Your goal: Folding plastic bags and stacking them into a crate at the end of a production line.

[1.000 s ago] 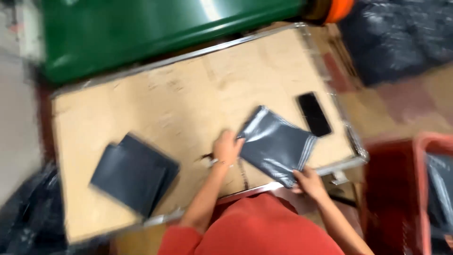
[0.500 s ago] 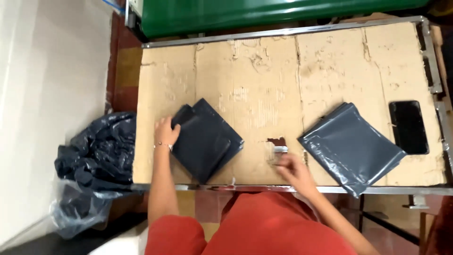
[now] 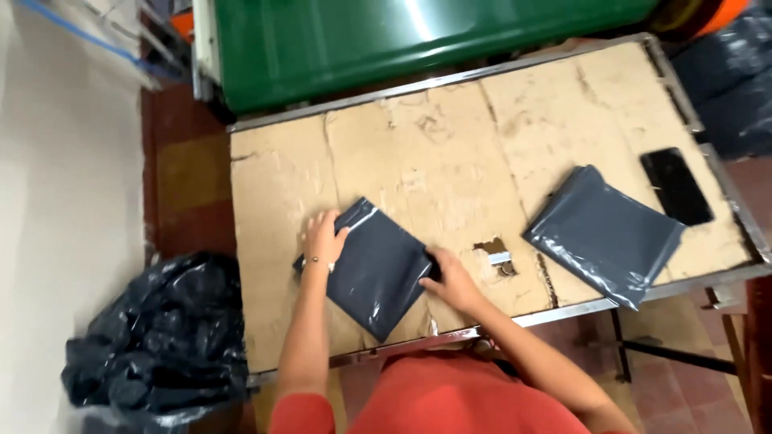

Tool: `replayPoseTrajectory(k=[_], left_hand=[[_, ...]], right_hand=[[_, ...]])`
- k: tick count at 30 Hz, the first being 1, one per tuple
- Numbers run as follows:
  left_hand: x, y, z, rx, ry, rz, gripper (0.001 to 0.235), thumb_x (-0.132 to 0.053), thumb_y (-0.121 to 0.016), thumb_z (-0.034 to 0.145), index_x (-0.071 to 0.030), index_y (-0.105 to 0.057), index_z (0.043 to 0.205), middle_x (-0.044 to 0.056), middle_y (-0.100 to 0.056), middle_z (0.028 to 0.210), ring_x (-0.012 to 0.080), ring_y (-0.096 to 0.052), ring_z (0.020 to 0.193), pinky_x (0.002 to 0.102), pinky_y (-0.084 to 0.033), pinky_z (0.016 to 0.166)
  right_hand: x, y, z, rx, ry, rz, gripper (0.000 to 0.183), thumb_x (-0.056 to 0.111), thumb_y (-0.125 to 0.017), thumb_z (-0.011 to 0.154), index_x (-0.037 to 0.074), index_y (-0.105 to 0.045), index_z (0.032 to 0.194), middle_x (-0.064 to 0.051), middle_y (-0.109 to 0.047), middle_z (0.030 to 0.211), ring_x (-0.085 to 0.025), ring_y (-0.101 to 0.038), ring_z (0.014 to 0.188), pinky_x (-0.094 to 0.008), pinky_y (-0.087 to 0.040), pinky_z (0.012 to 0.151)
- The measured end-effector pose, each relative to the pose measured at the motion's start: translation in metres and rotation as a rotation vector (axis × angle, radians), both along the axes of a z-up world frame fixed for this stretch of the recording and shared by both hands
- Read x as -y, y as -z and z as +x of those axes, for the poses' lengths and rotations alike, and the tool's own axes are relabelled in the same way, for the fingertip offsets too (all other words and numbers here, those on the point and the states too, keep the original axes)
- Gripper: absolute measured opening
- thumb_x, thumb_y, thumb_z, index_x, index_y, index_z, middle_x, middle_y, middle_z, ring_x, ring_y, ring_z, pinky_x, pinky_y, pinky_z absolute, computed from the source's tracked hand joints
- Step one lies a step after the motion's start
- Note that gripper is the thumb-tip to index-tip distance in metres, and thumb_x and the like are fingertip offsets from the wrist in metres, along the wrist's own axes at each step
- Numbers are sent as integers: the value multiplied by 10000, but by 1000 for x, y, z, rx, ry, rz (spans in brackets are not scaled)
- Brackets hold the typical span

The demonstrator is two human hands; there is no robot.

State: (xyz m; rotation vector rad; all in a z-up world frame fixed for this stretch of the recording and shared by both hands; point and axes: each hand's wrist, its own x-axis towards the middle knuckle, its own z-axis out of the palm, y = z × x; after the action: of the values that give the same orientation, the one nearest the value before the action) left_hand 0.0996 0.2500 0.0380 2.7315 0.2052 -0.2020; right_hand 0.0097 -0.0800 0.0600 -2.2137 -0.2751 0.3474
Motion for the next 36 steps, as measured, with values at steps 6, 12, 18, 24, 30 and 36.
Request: replayPoseTrajectory(k=[6, 12, 18, 24, 30, 36], left_hand=[[36, -93, -30, 280, 365, -286, 310, -332, -723, 952, -192, -650, 1220, 61, -642, 1133, 351, -652, 1163, 490, -571, 938], [142, -187, -29, 433, 492, -582, 275, -275, -774, 936, -91, -678, 1116, 138, -713, 952, 366, -712, 948, 415, -590, 769], [314, -154, 23, 14, 292, -888, 671, -312, -654, 1025, 92, -371, 1480, 392, -436, 1482, 517, -389, 1427, 577, -354, 1181], [432, 21, 53, 154, 465, -622, 582, -227, -633, 1004, -17, -424, 1505, 273, -577, 1394, 435, -578, 1285, 509, -488, 1082], [455, 34, 42, 380, 469, -280, 535, -278, -644, 1004, -43, -498, 1462, 173, -627, 1253, 355, -655, 1154, 444, -556, 973], [462, 22, 67, 287, 362, 54, 470, -512, -659, 950, -147, -617, 1242, 82, -626, 1120, 335, -650, 1074, 477, -568, 879]], right_hand=[[22, -5, -28, -129, 369, 382, 1039, 342, -890, 791, 54, -293, 1590, -229, -474, 1479, -393, -458, 1410, -504, -441, 1129], [118, -7, -35, 71, 360, 1028, 1164, 206, -962, 723, 11, -242, 1617, -259, -553, 1465, -295, -532, 1353, -439, -429, 1130], [283, -57, -12, 474, 958, 539, 157, 132, -832, 927, 79, -716, 1018, -53, -702, 857, -135, -612, 792, -339, -537, 704], [372, 0, 17, 264, 1104, 419, 170, 252, -764, 964, 107, -675, 968, -33, -645, 784, -169, -598, 754, -305, -486, 662], [384, 39, 10, 56, 1107, 159, 540, 332, -697, 983, -20, -583, 1376, -319, -667, 1221, -494, -606, 1213, -581, -486, 1010], [383, 35, 11, -26, 1103, 180, 492, 376, -654, 988, -4, -588, 1293, -316, -684, 1181, -493, -629, 1177, -589, -504, 989]])
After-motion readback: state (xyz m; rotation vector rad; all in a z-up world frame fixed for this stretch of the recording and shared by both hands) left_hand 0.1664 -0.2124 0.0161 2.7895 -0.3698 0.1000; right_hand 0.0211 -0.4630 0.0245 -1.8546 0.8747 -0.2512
